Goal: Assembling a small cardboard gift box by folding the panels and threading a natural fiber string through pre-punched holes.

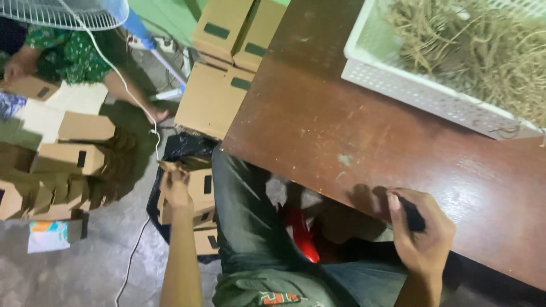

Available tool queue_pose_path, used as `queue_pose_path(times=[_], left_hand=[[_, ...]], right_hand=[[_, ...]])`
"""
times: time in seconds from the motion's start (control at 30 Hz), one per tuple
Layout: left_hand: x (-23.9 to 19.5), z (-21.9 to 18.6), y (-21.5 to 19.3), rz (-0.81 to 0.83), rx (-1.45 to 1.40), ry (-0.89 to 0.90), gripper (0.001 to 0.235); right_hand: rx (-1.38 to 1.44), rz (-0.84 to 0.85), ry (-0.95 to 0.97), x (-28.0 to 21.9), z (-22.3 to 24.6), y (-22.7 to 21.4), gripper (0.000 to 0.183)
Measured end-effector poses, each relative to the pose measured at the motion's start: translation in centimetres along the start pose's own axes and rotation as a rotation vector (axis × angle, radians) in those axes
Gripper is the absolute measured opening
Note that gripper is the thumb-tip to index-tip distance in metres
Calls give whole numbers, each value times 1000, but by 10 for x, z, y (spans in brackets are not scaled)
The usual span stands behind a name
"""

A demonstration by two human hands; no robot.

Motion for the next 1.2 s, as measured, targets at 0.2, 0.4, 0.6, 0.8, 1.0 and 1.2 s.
queue_pose_path(times=[0.2, 0.4, 0.6, 0.8, 1.0, 1.2], left_hand=[[30, 81, 222, 153, 1694, 52, 25], [161, 134, 213, 324, 1929, -92, 39], [231, 146, 199, -122, 1808, -74, 69], [238, 178, 204, -323, 1849, -318, 87], [279, 178, 171, -299, 1865, -40, 55], [281, 181, 193, -236, 1949, 51, 51]], right_hand=[[-39, 5, -20, 1, 1, -1, 10], [-49, -28, 1, 0, -3, -1, 10], [-75, -53, 55, 1, -3, -2, 11], [-151, -32, 112, 1, -13, -1, 13], [-152, -26, 81, 3, -15, 0, 14], [-148, -36, 68, 5, -9, -3, 13]])
Point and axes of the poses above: each hand's wrist, its own x-axis towards the middle knuckle, its own y-axis out of the palm, z = x × y, the point moved 7 cm from there along x, towards the middle knuckle, and after that the axes turned 15 degrees about z, right-handed, at the moved point
